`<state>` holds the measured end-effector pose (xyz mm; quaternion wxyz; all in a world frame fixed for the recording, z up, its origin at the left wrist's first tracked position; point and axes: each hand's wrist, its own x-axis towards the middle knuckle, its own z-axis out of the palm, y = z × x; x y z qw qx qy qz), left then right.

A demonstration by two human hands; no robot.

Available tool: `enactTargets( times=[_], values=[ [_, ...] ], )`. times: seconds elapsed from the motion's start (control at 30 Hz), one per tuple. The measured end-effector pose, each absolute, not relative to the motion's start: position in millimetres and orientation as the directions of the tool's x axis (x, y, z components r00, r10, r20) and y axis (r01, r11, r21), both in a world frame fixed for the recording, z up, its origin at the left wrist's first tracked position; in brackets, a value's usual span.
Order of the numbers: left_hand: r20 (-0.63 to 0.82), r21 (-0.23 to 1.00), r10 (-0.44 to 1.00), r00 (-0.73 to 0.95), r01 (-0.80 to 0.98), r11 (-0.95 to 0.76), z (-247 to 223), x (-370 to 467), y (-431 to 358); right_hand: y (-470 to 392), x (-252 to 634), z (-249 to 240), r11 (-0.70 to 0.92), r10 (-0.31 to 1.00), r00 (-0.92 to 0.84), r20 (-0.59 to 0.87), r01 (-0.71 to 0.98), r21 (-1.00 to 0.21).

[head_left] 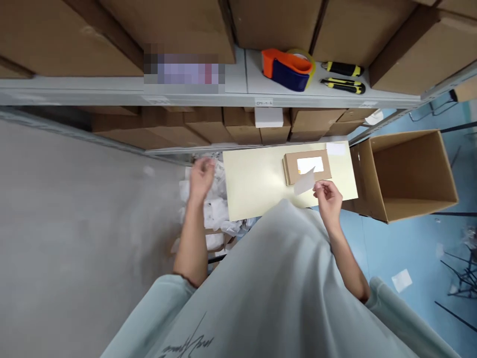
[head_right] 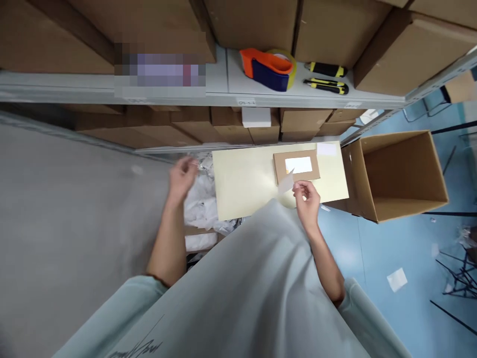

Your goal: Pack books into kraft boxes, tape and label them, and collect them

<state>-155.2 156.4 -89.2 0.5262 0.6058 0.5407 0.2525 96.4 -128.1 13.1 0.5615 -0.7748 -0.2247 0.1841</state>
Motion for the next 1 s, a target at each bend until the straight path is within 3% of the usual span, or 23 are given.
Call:
enactTargets(
  times=[0.1,0.17,0.27,0.43,0.63,0.83,1.0],
  values=[
    [-0.499,0.843,0.684,0.531,0.117,0.524,-88,-97,90,-128,102,11,-0.233,0.690,0.703,0.170,0.439,-0.868],
    [-0.523,0.726,0.560,0.643,-0.009,0.688,-80,-62,46,-132,108,9,-0.154,0.821,0.510,0.258,0.633,-0.759],
    [-0.531,0.637,0.576,0.621,-0.155,0.755,-69,-26,8,-140,121,2,-0.014,0.921,0.252,0.299,0.785,-0.620],
    [-0.525,0.703,0.671,0.523,-0.176,0.689,-64,-2,4,-156,149,-15,-0.005,0.958,0.193,0.213,0.752,-0.659],
    [-0.538,0.794,0.701,0.467,0.000,0.609,-60,17,-1,-166,185,-29,-0.157,0.971,0.237,0.005,0.659,-0.735],
    [-0.526,0.850,0.788,0.322,0.174,0.496,-65,45,-18,-166,227,-47,-0.194,0.981,0.136,-0.139,0.700,-0.687],
    [-0.382,0.909,0.824,0.419,0.331,0.253,-52,57,-33,-148,259,-44,-0.235,0.942,0.335,-0.010,0.641,-0.731]
  ],
)
